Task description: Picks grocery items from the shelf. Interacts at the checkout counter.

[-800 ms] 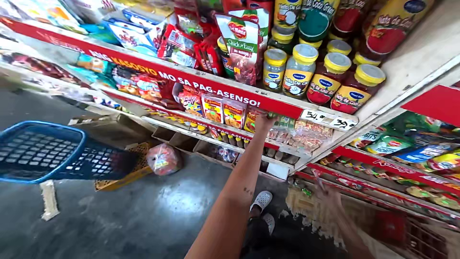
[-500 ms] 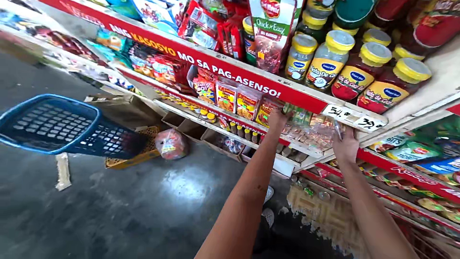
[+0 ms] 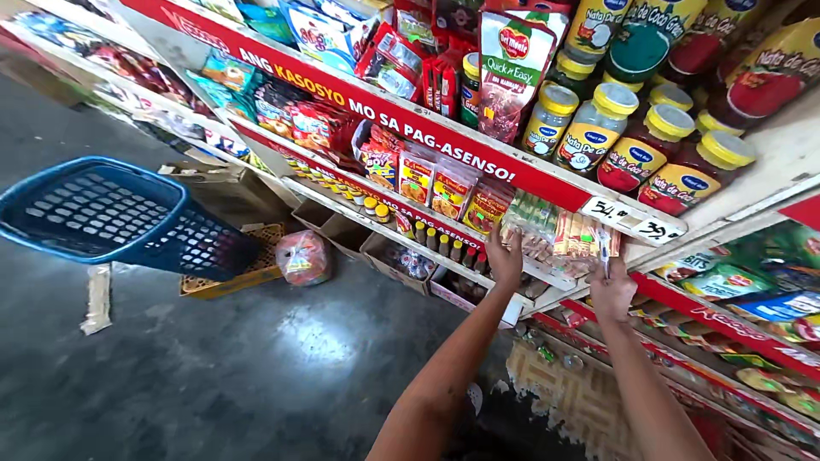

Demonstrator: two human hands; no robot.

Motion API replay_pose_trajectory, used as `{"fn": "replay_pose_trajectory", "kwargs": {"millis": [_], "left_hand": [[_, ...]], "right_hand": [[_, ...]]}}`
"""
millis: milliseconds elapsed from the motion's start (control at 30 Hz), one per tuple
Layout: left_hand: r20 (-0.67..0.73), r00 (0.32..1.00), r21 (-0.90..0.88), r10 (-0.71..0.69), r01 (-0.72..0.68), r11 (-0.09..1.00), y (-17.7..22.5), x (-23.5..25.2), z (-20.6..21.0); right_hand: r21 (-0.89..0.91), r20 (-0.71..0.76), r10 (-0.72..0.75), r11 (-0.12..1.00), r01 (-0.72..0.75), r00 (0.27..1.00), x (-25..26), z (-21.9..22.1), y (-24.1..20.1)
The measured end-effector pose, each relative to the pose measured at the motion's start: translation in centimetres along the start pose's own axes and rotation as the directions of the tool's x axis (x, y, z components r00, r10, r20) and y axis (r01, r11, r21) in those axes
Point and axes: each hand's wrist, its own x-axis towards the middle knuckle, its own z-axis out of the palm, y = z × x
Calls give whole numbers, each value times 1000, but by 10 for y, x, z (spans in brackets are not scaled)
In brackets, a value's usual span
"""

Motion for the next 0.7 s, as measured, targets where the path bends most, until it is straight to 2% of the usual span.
{"fn": "replay_pose_trajectory", "kwargs": {"millis": [33,67,100,133,167,200,333,533,633,700], "left_hand": [[45,996,-108,-78,82,991,-9,-10,11],[163,972,-233,-169,204,951,-12,-18,20],[351,904,-345,-243,366,864,-8,-25,24],[557,786,-408,-267,539,737,1,-30,23],[701,673,-419,-235,657,627,9,-35,17],[752,629,-420,-198,688,592,16,-39,10],[764,639,-444,-89,620,647,27,-46,-31],[744,664,-458,-77,591,664,48,-50,-89],[725,689,-516,-27,568,641,64,-41,-122],[708,706,-549,8,543,635,70,-33,-151]], "right_hand": [[21,2,-11,1000,11,1000,-5,-1,-4],[39,5,-26,999,26,1000,-11,0,-7],[58,12,-46,997,46,999,-19,2,-8],[78,21,-70,995,68,997,-29,4,-8],[93,32,-93,992,90,995,-41,6,-7],[123,37,-114,986,109,993,-54,9,-6],[305,55,-186,939,161,981,-102,9,-16],[525,60,-236,834,170,970,-127,4,-53],[688,48,-195,717,109,980,-117,0,-78],[771,99,-87,637,-21,991,-105,2,-93]]}}
